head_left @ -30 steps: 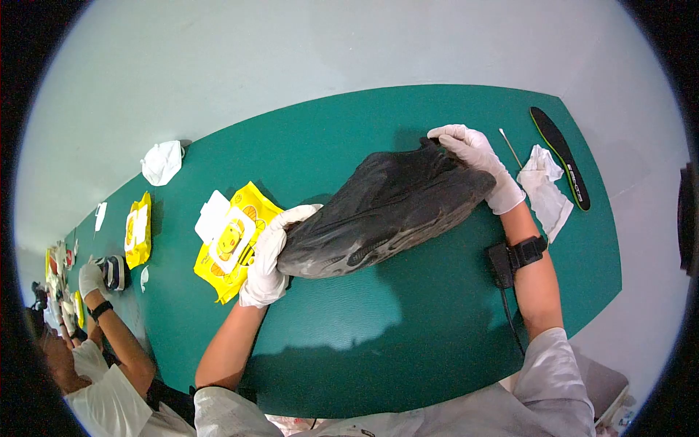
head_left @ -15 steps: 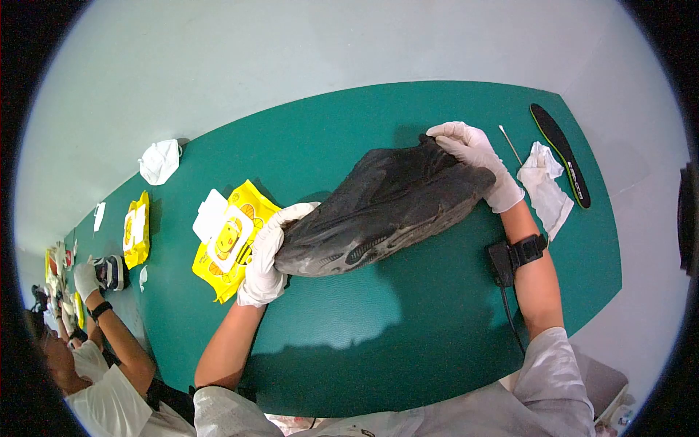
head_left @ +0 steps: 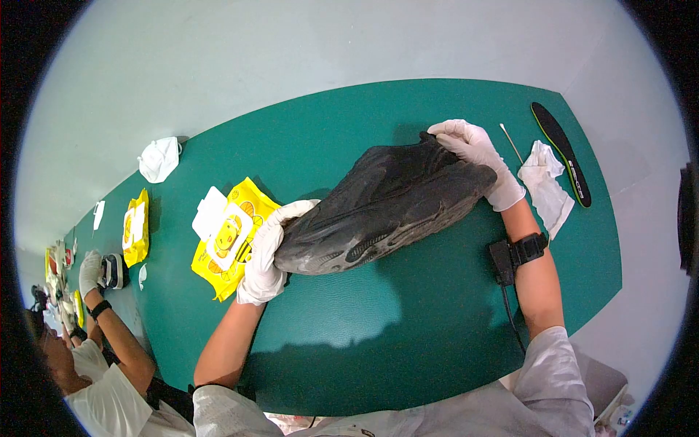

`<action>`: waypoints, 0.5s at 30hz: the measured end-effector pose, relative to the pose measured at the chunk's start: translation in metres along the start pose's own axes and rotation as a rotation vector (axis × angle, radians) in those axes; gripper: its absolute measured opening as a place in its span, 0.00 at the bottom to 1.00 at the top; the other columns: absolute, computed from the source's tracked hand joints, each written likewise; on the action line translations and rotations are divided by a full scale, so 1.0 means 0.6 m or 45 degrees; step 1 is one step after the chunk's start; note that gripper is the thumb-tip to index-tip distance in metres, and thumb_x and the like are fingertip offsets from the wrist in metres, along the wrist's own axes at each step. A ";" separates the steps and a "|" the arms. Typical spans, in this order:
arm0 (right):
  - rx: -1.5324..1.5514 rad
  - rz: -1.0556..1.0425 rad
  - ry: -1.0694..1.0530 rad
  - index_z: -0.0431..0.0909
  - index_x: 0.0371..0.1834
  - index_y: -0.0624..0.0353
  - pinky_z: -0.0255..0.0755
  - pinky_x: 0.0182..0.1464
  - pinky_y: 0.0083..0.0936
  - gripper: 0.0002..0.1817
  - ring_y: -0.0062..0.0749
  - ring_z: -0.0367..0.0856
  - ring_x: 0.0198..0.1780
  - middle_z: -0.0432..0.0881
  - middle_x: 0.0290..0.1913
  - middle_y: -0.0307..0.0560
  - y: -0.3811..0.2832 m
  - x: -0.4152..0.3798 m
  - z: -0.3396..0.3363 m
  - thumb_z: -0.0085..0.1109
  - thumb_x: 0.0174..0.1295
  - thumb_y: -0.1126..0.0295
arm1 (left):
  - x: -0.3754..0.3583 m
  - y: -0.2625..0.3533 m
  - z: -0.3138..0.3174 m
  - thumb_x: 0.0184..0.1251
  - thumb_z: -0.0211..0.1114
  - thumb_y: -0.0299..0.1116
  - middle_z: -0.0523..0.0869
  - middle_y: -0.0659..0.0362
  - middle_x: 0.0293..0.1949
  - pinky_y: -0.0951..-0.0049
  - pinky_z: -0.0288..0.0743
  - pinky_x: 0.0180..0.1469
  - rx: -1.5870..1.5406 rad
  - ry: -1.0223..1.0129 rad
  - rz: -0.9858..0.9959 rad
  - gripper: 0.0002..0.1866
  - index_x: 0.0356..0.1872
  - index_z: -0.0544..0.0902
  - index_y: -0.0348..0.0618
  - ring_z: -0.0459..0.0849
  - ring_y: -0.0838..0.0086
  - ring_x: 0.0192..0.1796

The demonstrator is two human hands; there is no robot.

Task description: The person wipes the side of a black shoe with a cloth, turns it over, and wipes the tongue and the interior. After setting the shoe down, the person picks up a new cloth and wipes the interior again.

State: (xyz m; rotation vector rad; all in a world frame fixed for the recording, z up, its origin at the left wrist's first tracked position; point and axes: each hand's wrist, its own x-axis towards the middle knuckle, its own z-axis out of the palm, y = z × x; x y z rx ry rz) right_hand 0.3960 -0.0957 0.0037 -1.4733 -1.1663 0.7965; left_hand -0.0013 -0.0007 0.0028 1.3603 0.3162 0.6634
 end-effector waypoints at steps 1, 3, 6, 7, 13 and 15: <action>0.001 0.002 -0.001 0.85 0.54 0.63 0.78 0.57 0.20 0.12 0.20 0.83 0.51 0.88 0.50 0.39 0.000 -0.001 0.000 0.67 0.72 0.69 | 0.000 0.001 0.001 0.83 0.48 0.52 0.77 0.47 0.69 0.58 0.64 0.76 0.008 0.009 -0.003 0.30 0.67 0.74 0.33 0.76 0.61 0.70; 0.028 0.009 -0.010 0.84 0.54 0.62 0.78 0.56 0.19 0.12 0.19 0.83 0.51 0.88 0.50 0.39 -0.001 -0.001 0.000 0.67 0.72 0.69 | 0.000 0.000 0.000 0.83 0.47 0.52 0.77 0.47 0.69 0.58 0.64 0.76 0.016 0.018 -0.003 0.30 0.67 0.74 0.33 0.76 0.61 0.70; 0.161 0.008 -0.018 0.84 0.52 0.62 0.78 0.55 0.20 0.11 0.18 0.83 0.49 0.87 0.48 0.38 0.012 0.002 -0.003 0.67 0.71 0.69 | 0.000 -0.003 -0.002 0.83 0.47 0.52 0.77 0.47 0.69 0.58 0.64 0.76 0.027 0.000 0.023 0.30 0.67 0.74 0.33 0.76 0.61 0.70; 0.161 0.008 -0.017 0.84 0.52 0.62 0.78 0.55 0.20 0.11 0.18 0.83 0.49 0.87 0.48 0.38 0.015 0.003 -0.004 0.67 0.71 0.69 | 0.000 -0.002 -0.002 0.83 0.47 0.52 0.77 0.47 0.69 0.58 0.64 0.76 0.017 -0.001 0.020 0.30 0.67 0.74 0.33 0.76 0.61 0.70; 0.165 -0.050 -0.005 0.83 0.44 0.60 0.78 0.48 0.19 0.09 0.16 0.81 0.43 0.85 0.42 0.34 0.021 0.005 -0.002 0.69 0.69 0.67 | 0.001 0.000 -0.001 0.82 0.49 0.51 0.77 0.47 0.69 0.59 0.64 0.76 0.013 0.001 0.023 0.30 0.67 0.75 0.34 0.76 0.61 0.70; 0.125 -0.052 -0.026 0.82 0.42 0.60 0.75 0.45 0.18 0.09 0.15 0.77 0.40 0.83 0.38 0.32 0.025 0.009 -0.005 0.69 0.69 0.66 | 0.002 0.001 -0.001 0.82 0.49 0.51 0.77 0.47 0.69 0.59 0.64 0.76 0.036 0.001 0.030 0.30 0.67 0.75 0.34 0.76 0.61 0.70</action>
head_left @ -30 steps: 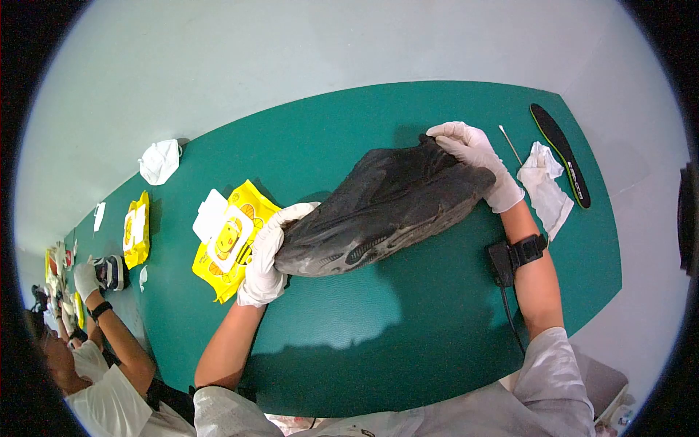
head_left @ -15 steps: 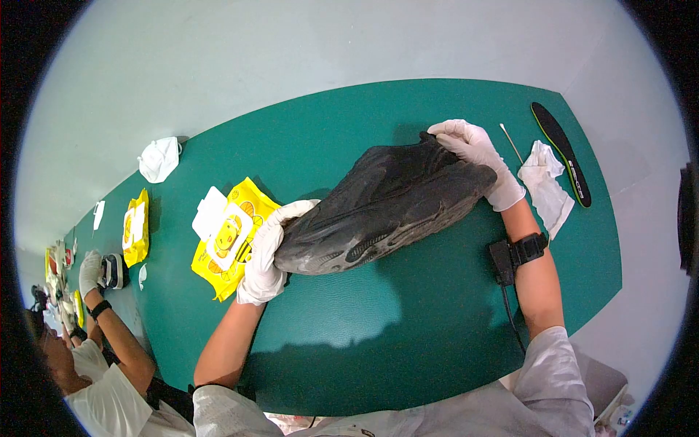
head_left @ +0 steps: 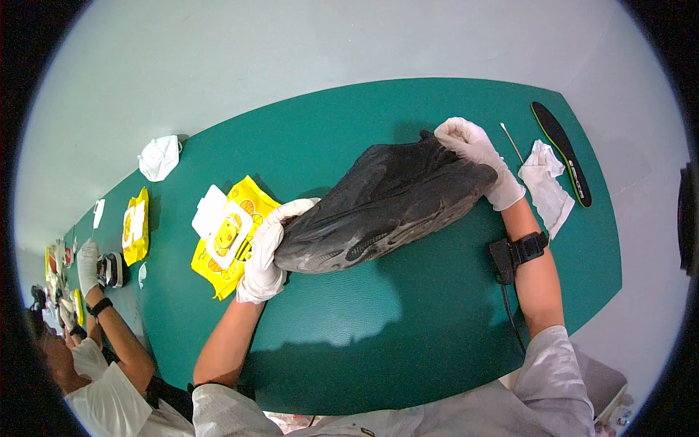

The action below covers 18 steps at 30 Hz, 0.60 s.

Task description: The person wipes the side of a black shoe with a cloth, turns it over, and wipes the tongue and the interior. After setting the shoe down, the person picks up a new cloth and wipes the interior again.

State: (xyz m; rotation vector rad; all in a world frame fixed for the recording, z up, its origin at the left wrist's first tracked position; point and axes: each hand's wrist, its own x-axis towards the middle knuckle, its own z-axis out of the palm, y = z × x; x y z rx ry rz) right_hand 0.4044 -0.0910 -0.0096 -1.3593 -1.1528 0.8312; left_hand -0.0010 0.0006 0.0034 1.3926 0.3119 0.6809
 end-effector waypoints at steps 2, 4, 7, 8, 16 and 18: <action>-0.095 0.019 0.008 0.82 0.41 0.60 0.73 0.43 0.17 0.10 0.14 0.76 0.39 0.82 0.37 0.32 -0.005 -0.001 0.001 0.69 0.70 0.65 | 0.001 0.002 0.000 0.81 0.49 0.51 0.77 0.47 0.69 0.60 0.65 0.76 0.031 -0.013 0.018 0.30 0.67 0.75 0.34 0.77 0.62 0.69; -0.191 0.033 0.017 0.82 0.40 0.60 0.72 0.42 0.17 0.10 0.14 0.74 0.38 0.80 0.36 0.31 -0.014 -0.001 0.007 0.68 0.70 0.64 | -0.001 0.003 0.001 0.81 0.49 0.52 0.78 0.47 0.68 0.60 0.65 0.76 0.048 0.003 0.007 0.30 0.66 0.75 0.34 0.77 0.62 0.69; -0.235 0.035 0.070 0.81 0.40 0.60 0.71 0.42 0.18 0.12 0.14 0.73 0.38 0.79 0.35 0.31 -0.021 -0.006 0.019 0.68 0.71 0.61 | 0.000 0.003 0.003 0.81 0.49 0.52 0.78 0.48 0.68 0.60 0.65 0.76 0.050 0.018 -0.010 0.30 0.66 0.75 0.34 0.77 0.62 0.69; -0.145 0.045 0.117 0.81 0.42 0.59 0.71 0.41 0.18 0.12 0.15 0.73 0.37 0.79 0.35 0.31 -0.024 -0.009 0.026 0.67 0.71 0.62 | -0.001 0.003 0.003 0.81 0.49 0.53 0.78 0.48 0.68 0.60 0.65 0.76 0.034 0.018 -0.017 0.31 0.66 0.75 0.33 0.77 0.62 0.69; 0.596 0.020 -0.042 0.69 0.55 0.54 0.66 0.37 0.25 0.21 0.22 0.67 0.33 0.70 0.37 0.31 -0.026 0.001 -0.038 0.61 0.57 0.72 | 0.001 -0.002 0.001 0.80 0.50 0.52 0.78 0.48 0.68 0.60 0.63 0.76 -0.023 0.004 -0.003 0.31 0.67 0.75 0.32 0.76 0.62 0.69; 0.427 -0.087 0.092 0.68 0.55 0.52 0.65 0.37 0.20 0.21 0.20 0.67 0.34 0.70 0.38 0.32 -0.087 -0.021 -0.010 0.61 0.59 0.70 | -0.002 -0.003 0.000 0.80 0.50 0.52 0.78 0.48 0.68 0.60 0.63 0.76 -0.006 0.015 0.006 0.31 0.67 0.75 0.32 0.76 0.63 0.69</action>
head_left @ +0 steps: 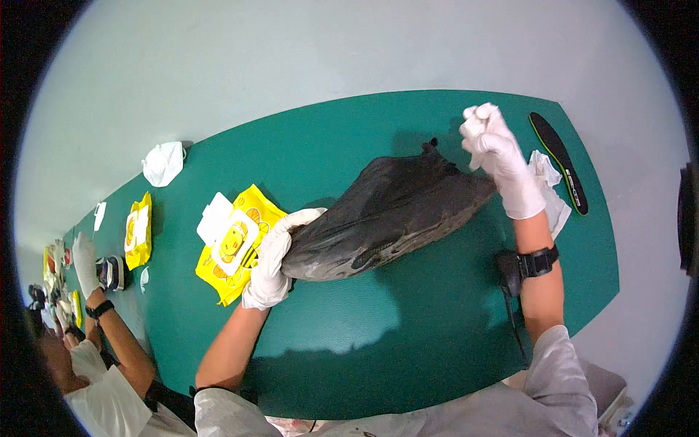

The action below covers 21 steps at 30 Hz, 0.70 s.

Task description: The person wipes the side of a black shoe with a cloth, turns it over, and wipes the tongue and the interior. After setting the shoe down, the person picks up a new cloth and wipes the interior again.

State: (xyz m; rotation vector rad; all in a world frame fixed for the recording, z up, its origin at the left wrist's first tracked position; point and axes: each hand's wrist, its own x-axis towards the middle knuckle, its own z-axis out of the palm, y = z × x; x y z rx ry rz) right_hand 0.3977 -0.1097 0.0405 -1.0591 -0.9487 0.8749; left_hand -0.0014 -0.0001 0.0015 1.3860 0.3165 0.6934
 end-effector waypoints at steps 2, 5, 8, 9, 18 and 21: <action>-0.163 -0.129 0.113 0.68 0.55 0.51 0.64 0.36 0.15 0.20 0.18 0.68 0.36 0.70 0.38 0.33 -0.063 -0.031 0.057 0.62 0.61 0.68 | 0.002 0.003 -0.001 0.80 0.50 0.51 0.78 0.47 0.68 0.60 0.63 0.76 -0.007 -0.021 -0.024 0.30 0.66 0.75 0.32 0.76 0.62 0.69; -0.481 -0.073 0.118 0.71 0.53 0.53 0.65 0.39 0.14 0.18 0.17 0.68 0.37 0.71 0.38 0.31 -0.130 -0.057 0.101 0.61 0.59 0.74 | 0.002 0.004 -0.003 0.80 0.50 0.51 0.78 0.47 0.68 0.61 0.63 0.76 0.029 -0.036 -0.019 0.30 0.66 0.75 0.32 0.76 0.62 0.70; -0.561 -0.193 -0.073 0.77 0.53 0.60 0.72 0.49 0.16 0.17 0.14 0.75 0.44 0.80 0.44 0.34 -0.143 -0.065 0.096 0.56 0.61 0.85 | -0.001 0.002 -0.001 0.80 0.50 0.51 0.78 0.47 0.68 0.61 0.62 0.77 -0.022 -0.001 -0.052 0.30 0.67 0.75 0.33 0.76 0.62 0.70; -0.561 -0.192 -0.065 0.77 0.53 0.60 0.72 0.49 0.16 0.17 0.14 0.75 0.44 0.80 0.44 0.34 -0.148 -0.068 0.096 0.56 0.61 0.85 | -0.001 0.001 -0.001 0.80 0.50 0.51 0.78 0.47 0.68 0.61 0.62 0.77 -0.022 -0.008 -0.055 0.30 0.67 0.75 0.33 0.76 0.62 0.70; -1.115 -0.146 -0.322 0.88 0.43 0.60 0.81 0.48 0.29 0.13 0.33 0.89 0.43 0.90 0.41 0.49 -0.118 -0.061 0.111 0.70 0.64 0.62 | -0.001 0.002 0.003 0.81 0.49 0.53 0.78 0.48 0.68 0.60 0.65 0.76 -0.012 0.017 -0.046 0.31 0.66 0.75 0.32 0.77 0.62 0.69; -1.239 -0.040 -0.219 0.88 0.41 0.58 0.81 0.46 0.32 0.12 0.39 0.90 0.42 0.90 0.41 0.51 -0.100 -0.058 0.117 0.68 0.64 0.61 | -0.001 -0.002 -0.002 0.82 0.48 0.54 0.78 0.48 0.68 0.60 0.65 0.75 0.015 0.038 -0.069 0.32 0.66 0.75 0.32 0.77 0.62 0.69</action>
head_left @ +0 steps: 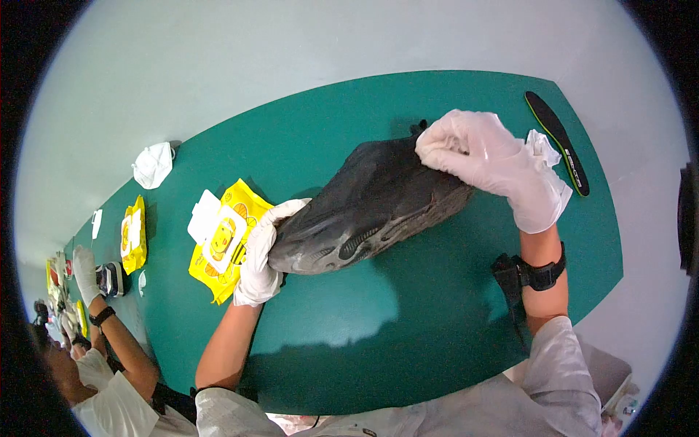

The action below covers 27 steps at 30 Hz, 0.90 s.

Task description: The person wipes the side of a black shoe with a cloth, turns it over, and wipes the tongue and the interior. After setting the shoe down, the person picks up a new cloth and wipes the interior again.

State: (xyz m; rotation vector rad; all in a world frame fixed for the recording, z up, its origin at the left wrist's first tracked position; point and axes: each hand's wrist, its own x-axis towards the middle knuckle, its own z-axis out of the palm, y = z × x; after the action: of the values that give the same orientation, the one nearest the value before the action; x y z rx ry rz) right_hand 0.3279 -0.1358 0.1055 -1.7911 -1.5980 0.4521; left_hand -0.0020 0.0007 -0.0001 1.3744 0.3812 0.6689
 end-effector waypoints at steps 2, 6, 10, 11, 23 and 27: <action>-0.200 -0.006 0.077 0.88 0.39 0.58 0.81 0.46 0.32 0.11 0.41 0.89 0.41 0.89 0.40 0.52 0.004 0.005 -0.006 0.67 0.65 0.62 | 0.001 0.002 0.002 0.82 0.47 0.55 0.79 0.48 0.67 0.60 0.66 0.75 0.043 -0.011 0.002 0.33 0.67 0.75 0.33 0.78 0.63 0.68; -0.462 -0.128 0.357 0.87 0.38 0.59 0.80 0.43 0.35 0.09 0.44 0.88 0.38 0.88 0.37 0.51 0.035 0.011 -0.012 0.67 0.63 0.65 | 0.002 0.005 0.001 0.82 0.46 0.55 0.79 0.48 0.67 0.60 0.66 0.74 0.072 -0.021 0.034 0.33 0.67 0.75 0.33 0.78 0.63 0.68; -0.117 -0.338 0.152 0.87 0.39 0.57 0.80 0.42 0.35 0.08 0.45 0.87 0.37 0.87 0.36 0.50 0.022 0.009 -0.005 0.68 0.62 0.66 | 0.000 0.005 0.002 0.81 0.48 0.55 0.79 0.49 0.67 0.61 0.66 0.74 0.069 -0.020 0.014 0.33 0.67 0.75 0.33 0.78 0.63 0.68; -0.225 -0.272 0.226 0.88 0.40 0.58 0.80 0.42 0.34 0.09 0.42 0.87 0.37 0.87 0.36 0.49 0.028 0.010 0.003 0.69 0.62 0.65 | 0.001 0.006 0.000 0.81 0.49 0.55 0.79 0.49 0.67 0.61 0.66 0.75 0.059 -0.032 -0.006 0.33 0.67 0.75 0.33 0.77 0.63 0.68; -0.398 -0.031 0.525 0.87 0.40 0.56 0.81 0.43 0.30 0.11 0.35 0.89 0.38 0.90 0.37 0.48 0.045 0.013 -0.015 0.69 0.62 0.60 | -0.001 0.003 0.003 0.79 0.51 0.57 0.78 0.50 0.67 0.61 0.66 0.74 0.085 -0.042 0.022 0.34 0.67 0.75 0.33 0.78 0.64 0.68; 0.170 -0.055 0.185 0.88 0.41 0.60 0.80 0.47 0.27 0.14 0.26 0.87 0.39 0.91 0.36 0.46 -0.006 -0.003 -0.028 0.72 0.60 0.61 | -0.002 -0.001 0.004 0.79 0.50 0.57 0.78 0.49 0.68 0.61 0.66 0.74 0.082 -0.021 0.002 0.34 0.66 0.75 0.32 0.78 0.64 0.67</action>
State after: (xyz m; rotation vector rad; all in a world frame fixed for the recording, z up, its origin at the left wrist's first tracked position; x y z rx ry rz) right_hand 0.3358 -0.1421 0.1194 -1.6479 -1.4686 0.3894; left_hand -0.0016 -0.0019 -0.0003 1.4405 0.3912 0.6509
